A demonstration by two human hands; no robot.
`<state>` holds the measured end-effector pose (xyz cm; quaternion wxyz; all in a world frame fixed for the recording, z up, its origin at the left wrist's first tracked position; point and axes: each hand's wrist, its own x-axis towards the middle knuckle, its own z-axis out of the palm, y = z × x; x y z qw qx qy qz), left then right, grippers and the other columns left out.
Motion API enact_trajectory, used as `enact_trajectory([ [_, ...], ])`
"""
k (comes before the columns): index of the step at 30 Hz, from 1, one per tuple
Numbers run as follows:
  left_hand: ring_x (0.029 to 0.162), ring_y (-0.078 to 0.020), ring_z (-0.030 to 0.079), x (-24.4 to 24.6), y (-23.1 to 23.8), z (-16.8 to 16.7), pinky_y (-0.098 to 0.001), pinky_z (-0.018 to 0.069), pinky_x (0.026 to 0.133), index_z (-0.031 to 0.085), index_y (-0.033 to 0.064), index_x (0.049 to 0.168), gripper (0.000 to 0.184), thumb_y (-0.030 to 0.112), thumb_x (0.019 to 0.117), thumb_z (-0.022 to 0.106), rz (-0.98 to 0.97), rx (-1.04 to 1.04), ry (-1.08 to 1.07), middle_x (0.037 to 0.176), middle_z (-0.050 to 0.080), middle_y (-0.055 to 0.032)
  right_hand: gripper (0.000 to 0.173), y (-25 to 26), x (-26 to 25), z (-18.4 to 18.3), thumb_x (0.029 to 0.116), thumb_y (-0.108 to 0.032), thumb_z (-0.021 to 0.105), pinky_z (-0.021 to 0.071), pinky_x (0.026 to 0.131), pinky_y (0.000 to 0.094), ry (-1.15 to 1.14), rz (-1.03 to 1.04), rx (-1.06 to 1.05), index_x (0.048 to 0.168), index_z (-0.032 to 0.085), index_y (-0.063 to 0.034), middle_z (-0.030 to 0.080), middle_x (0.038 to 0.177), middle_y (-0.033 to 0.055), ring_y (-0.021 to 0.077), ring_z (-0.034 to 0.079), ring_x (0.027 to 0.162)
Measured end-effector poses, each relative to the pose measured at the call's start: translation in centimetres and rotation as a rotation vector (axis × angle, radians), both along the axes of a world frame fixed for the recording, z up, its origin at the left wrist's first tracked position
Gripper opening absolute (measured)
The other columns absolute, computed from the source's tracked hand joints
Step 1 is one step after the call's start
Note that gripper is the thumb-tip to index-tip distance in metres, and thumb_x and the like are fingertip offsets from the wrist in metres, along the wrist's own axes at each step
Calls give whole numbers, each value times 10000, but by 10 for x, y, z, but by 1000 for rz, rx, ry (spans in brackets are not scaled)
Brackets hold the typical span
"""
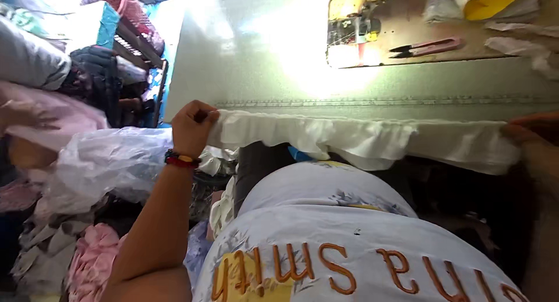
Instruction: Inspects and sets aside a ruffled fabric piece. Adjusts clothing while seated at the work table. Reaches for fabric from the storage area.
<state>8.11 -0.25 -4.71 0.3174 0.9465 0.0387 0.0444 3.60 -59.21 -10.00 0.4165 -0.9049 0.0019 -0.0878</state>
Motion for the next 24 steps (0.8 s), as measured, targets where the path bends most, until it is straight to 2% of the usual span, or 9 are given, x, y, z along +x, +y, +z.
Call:
enact_trajectory([
  [2, 834, -240, 651, 11, 2, -8, -452, 536, 801, 678, -45, 1092, 255, 181, 975, 676, -21, 51, -19, 957, 689, -192, 312, 34, 0, 20, 987, -156, 643, 489, 812, 188, -10, -106, -46, 1141, 589, 110, 613, 994, 141, 18, 552, 863],
  [5, 893, -322, 660, 20, 1, -13, -523, 530, 825, 659, -58, 1119, 292, 210, 1007, 635, -24, 81, -11, 1025, 683, -244, 269, 51, 4, 23, 1005, -179, 650, 551, 812, 371, -17, -204, -116, 1116, 632, 65, 650, 1008, 211, 206, 633, 866],
  [6, 913, -342, 657, 20, 2, -14, -536, 526, 834, 653, -63, 1123, 303, 219, 1014, 630, -24, 80, -12, 1048, 675, -256, 259, 53, 6, 18, 1005, -168, 645, 549, 814, 403, -39, -213, -124, 1110, 646, 69, 657, 1014, 228, 245, 635, 873],
  [8, 921, -344, 642, 21, 2, -19, -530, 513, 839, 654, -76, 1128, 325, 225, 1005, 647, -7, 67, -16, 1064, 659, -270, 234, 55, 8, 8, 1006, -170, 642, 552, 806, 396, -84, -238, -136, 1101, 666, 43, 662, 1018, 208, 241, 638, 873],
  [9, 912, -314, 635, 21, 2, -20, -502, 511, 837, 650, -76, 1134, 342, 238, 998, 656, 16, 56, -11, 1065, 656, -262, 229, 56, 7, 5, 1010, -180, 642, 558, 804, 390, -98, -254, -142, 1109, 669, 25, 660, 1027, 195, 231, 644, 874],
  [12, 841, -105, 598, 20, 7, -27, -309, 517, 777, 634, -30, 1137, 351, 280, 978, 674, 68, 9, -6, 1028, 649, -139, 243, 61, 7, -3, 1001, -177, 657, 561, 758, 311, -161, -308, -107, 1131, 630, 27, 650, 995, 160, 159, 640, 822],
  [16, 793, -69, 571, 24, 22, -41, -270, 492, 723, 658, 3, 1111, 357, 330, 967, 681, 52, 2, -24, 990, 643, -98, 310, 62, 15, -3, 1002, -152, 640, 526, 729, 254, -154, -358, -79, 1179, 484, 51, 581, 929, 118, 101, 586, 772],
  [20, 773, -34, 563, 27, 25, -45, -235, 491, 713, 652, 0, 1107, 357, 329, 971, 678, 44, -11, -26, 960, 641, -73, 348, 56, 28, 2, 966, -125, 678, 516, 749, 312, -96, -476, -112, 1165, 499, 97, 595, 939, 169, 165, 591, 789],
  [24, 771, -22, 558, 26, 22, -42, -224, 485, 713, 654, 4, 1104, 348, 323, 969, 682, 66, -21, -11, 949, 634, -62, 348, 50, 33, 8, 957, -135, 706, 516, 745, 322, -59, -474, -153, 1131, 513, 97, 595, 936, 186, 177, 592, 786],
])
